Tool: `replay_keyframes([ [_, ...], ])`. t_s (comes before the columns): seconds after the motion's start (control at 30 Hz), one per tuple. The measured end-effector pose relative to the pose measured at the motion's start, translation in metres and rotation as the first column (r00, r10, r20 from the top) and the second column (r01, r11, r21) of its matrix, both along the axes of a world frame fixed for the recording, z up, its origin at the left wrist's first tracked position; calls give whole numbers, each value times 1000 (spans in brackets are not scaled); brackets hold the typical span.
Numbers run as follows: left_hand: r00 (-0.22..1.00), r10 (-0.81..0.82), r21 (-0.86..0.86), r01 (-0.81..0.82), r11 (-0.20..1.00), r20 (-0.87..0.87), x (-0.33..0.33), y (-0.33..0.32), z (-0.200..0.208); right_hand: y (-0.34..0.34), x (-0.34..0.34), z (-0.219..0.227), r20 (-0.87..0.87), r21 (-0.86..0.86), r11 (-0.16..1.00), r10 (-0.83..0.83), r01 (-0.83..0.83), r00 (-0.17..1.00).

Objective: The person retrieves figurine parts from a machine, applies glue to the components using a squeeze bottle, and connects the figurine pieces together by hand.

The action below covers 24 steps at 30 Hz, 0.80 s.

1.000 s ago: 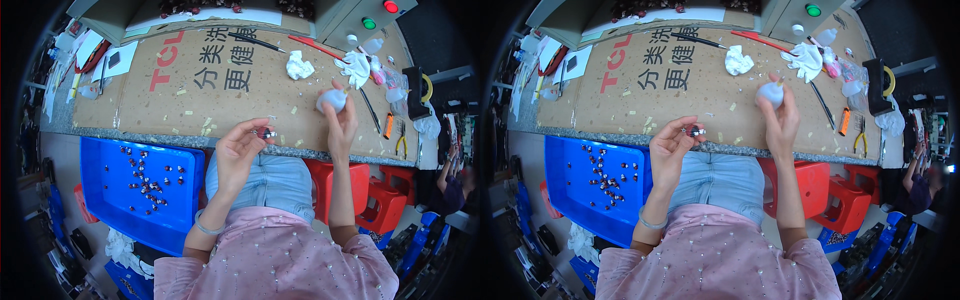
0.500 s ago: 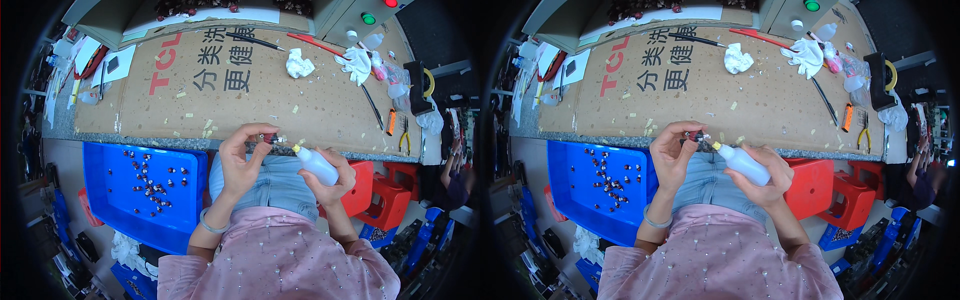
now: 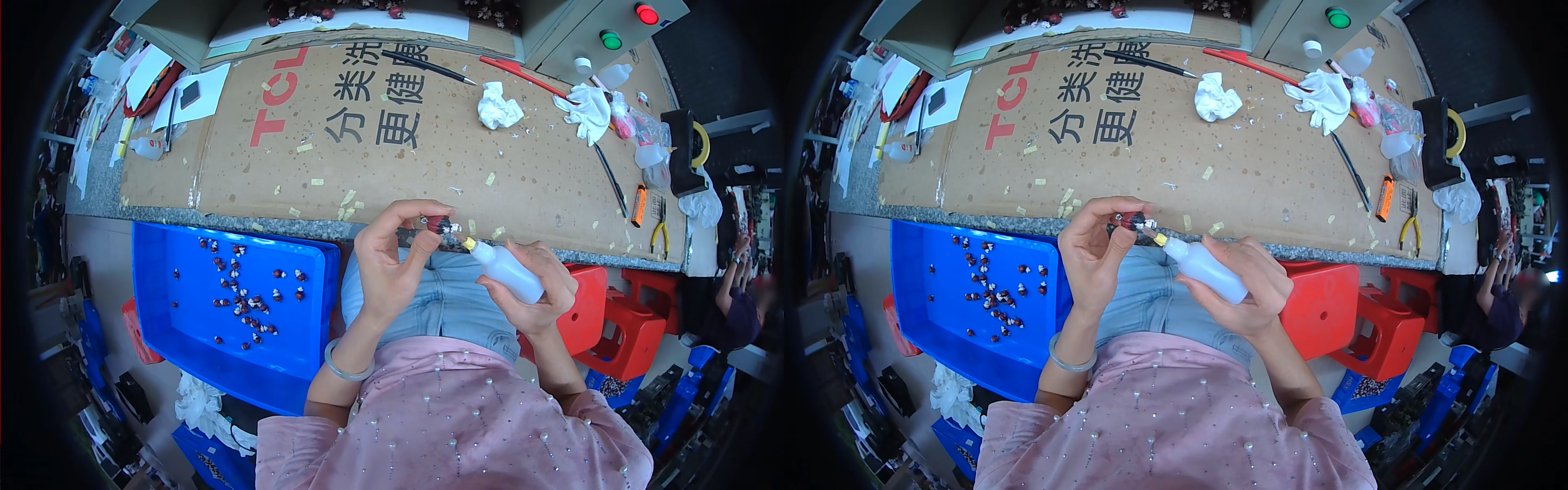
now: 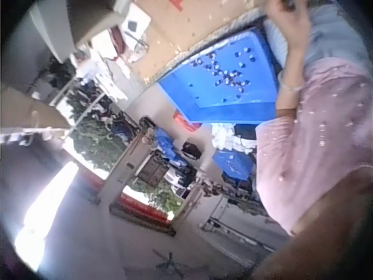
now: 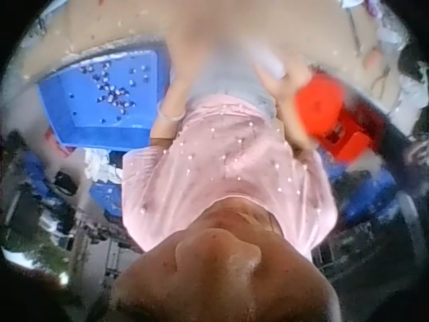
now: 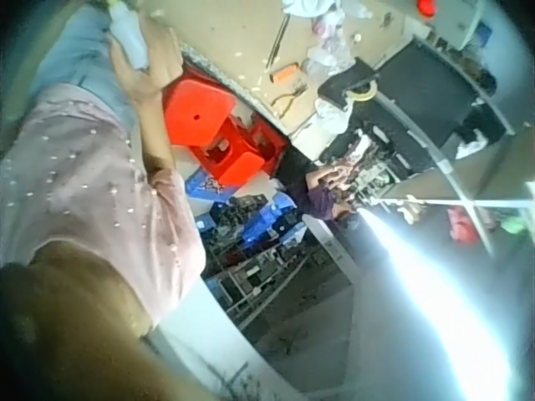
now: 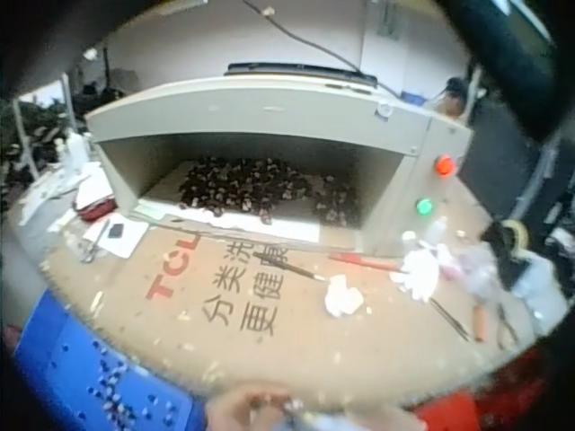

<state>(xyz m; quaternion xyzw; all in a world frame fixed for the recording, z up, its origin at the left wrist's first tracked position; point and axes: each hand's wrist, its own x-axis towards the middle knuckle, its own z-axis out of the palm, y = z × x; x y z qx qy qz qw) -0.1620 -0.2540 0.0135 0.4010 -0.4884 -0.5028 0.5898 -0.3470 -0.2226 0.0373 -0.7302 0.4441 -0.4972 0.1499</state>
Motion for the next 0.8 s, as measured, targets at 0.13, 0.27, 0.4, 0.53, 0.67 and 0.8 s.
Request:
replay_keyframes([
  [0.13,1000,-3,-2,3,1000,20,2,0,0,-1,2,2,-1,2,1000,5,-5,1000],
  [0.27,1000,-7,12,7,1000,9,3,0,-2,-2,2,2,-36,3,1000,16,-16,999],
  [0.4,1000,-9,13,9,1000,-4,3,0,-3,-2,3,4,-61,-21,1000,19,-20,998],
  [0.53,1000,-19,30,20,999,-25,4,0,-4,-2,5,7,-87,-27,999,16,-18,996],
  [0.67,999,-26,34,28,999,-41,4,0,-3,-2,6,7,-80,-43,999,10,-13,997],
  [0.8,999,-27,30,28,999,-28,5,-1,-4,-1,6,7,-85,-27,1000,4,-7,996],
])
